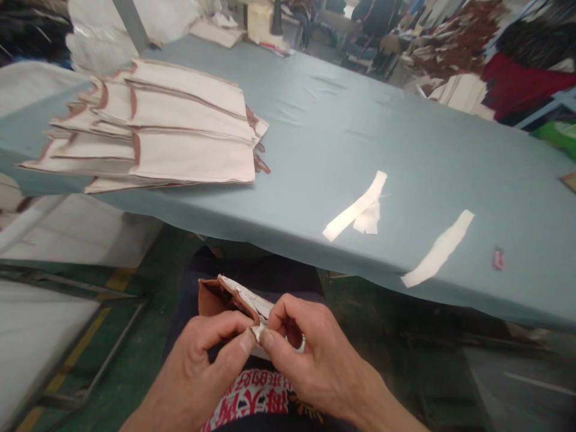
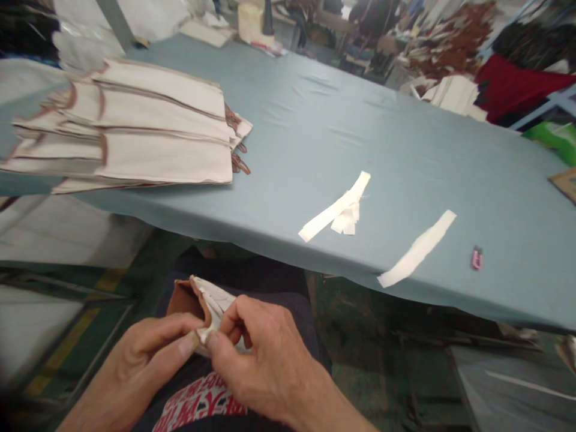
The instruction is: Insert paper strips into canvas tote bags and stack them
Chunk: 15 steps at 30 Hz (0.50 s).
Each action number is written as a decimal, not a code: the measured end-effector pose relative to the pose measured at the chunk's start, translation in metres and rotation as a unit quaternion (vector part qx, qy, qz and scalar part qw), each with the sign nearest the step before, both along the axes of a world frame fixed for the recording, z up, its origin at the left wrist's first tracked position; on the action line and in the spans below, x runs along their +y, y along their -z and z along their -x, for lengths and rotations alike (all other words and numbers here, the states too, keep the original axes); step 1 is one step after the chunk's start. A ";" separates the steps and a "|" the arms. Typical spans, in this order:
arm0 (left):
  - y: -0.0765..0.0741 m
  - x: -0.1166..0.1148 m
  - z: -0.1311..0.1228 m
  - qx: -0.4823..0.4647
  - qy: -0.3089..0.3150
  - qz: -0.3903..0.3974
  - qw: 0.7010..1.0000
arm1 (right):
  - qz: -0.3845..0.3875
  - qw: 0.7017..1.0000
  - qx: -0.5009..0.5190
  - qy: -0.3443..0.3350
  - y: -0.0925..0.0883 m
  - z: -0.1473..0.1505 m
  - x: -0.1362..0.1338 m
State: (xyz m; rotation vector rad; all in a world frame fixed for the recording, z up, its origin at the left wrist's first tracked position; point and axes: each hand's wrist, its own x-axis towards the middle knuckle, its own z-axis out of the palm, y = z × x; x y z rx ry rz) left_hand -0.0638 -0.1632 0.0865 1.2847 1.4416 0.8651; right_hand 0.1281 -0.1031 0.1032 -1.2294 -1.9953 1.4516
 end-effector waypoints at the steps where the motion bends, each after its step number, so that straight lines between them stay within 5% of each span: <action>1: -0.001 0.000 -0.002 -0.006 -0.011 -0.006 1.000 | 0.003 1.000 0.002 -0.003 0.000 0.000 0.000; 15: 0.009 -0.008 0.001 0.044 -0.009 -0.057 0.997 | -0.029 0.999 -0.015 -0.018 0.001 0.002 -0.003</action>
